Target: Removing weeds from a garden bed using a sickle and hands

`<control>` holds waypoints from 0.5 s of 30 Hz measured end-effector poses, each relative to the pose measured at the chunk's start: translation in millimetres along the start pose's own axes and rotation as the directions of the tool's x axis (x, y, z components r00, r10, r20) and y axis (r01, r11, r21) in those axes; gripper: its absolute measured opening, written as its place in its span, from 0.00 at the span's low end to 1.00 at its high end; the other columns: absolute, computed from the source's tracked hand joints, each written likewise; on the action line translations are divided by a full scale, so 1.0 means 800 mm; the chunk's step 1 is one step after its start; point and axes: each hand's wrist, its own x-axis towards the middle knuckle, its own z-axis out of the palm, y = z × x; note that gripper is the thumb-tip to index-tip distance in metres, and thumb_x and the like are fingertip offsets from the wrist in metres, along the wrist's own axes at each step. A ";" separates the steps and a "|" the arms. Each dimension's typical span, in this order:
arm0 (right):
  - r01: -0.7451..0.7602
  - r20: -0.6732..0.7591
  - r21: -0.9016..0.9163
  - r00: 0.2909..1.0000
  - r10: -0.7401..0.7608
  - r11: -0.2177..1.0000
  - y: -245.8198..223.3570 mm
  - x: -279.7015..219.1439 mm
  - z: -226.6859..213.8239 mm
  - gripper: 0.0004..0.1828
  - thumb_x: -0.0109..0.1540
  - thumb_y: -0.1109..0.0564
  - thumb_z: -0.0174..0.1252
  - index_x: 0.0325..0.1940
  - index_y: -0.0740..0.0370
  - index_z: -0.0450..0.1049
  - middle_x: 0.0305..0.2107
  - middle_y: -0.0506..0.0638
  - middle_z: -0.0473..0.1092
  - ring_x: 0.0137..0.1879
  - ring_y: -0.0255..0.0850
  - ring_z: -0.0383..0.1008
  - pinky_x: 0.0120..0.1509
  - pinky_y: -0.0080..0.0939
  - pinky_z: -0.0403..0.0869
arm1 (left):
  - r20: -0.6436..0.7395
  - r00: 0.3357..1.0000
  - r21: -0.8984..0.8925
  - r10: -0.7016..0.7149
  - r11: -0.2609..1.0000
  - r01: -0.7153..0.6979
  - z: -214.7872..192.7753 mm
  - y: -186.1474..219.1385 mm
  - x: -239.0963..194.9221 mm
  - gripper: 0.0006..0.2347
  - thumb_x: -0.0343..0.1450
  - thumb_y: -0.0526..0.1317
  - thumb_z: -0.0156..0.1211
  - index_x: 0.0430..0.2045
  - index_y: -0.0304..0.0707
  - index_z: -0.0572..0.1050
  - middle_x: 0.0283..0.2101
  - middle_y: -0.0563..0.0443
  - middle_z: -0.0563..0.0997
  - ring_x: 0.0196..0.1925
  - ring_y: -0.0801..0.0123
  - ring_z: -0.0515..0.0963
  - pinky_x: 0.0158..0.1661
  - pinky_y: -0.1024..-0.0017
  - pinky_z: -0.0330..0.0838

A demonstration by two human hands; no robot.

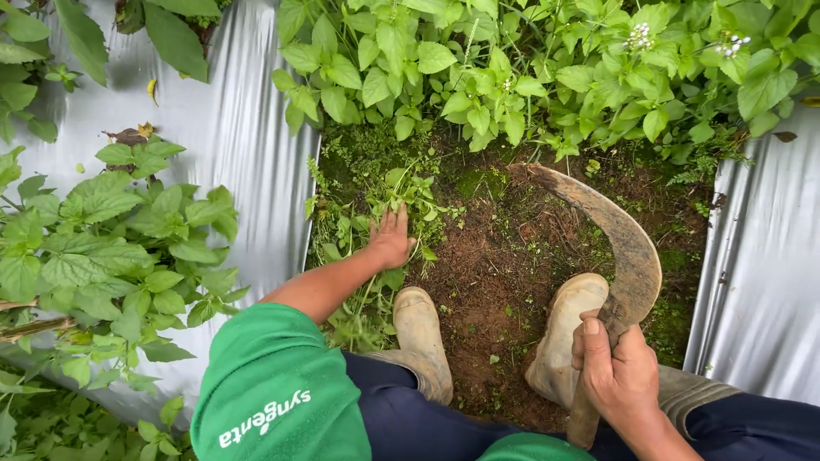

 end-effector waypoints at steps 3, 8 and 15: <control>-0.003 -0.004 0.020 1.000 0.003 1.000 0.005 0.006 0.002 0.11 0.72 0.52 0.47 0.51 0.61 0.69 0.18 0.47 0.70 0.21 0.39 0.71 0.33 0.40 0.70 | 0.046 0.999 0.073 -0.013 0.997 0.010 -0.029 0.027 -0.039 0.35 0.80 0.44 0.41 0.73 0.43 0.23 0.78 0.37 0.29 0.80 0.55 0.27 0.75 0.53 0.20; -0.055 0.028 0.089 0.998 0.052 0.995 0.003 0.026 0.008 0.11 0.74 0.55 0.45 0.51 0.66 0.67 0.20 0.53 0.68 0.21 0.41 0.68 0.27 0.40 0.69 | -0.309 0.856 0.742 0.414 0.669 -0.055 -0.058 0.028 0.012 0.30 0.79 0.63 0.31 0.24 0.44 0.78 0.54 0.43 0.73 0.63 0.58 0.67 0.62 0.38 0.58; 0.091 0.036 0.113 0.995 -0.095 0.989 -0.020 0.073 0.086 0.13 0.73 0.61 0.45 0.44 0.70 0.73 0.11 0.55 0.68 0.16 0.47 0.70 0.25 0.52 0.73 | -0.443 0.571 0.729 0.691 0.648 -0.219 -0.064 0.034 0.157 0.16 0.81 0.41 0.32 0.36 0.39 0.74 0.46 0.38 0.74 0.61 0.52 0.71 0.57 0.54 0.69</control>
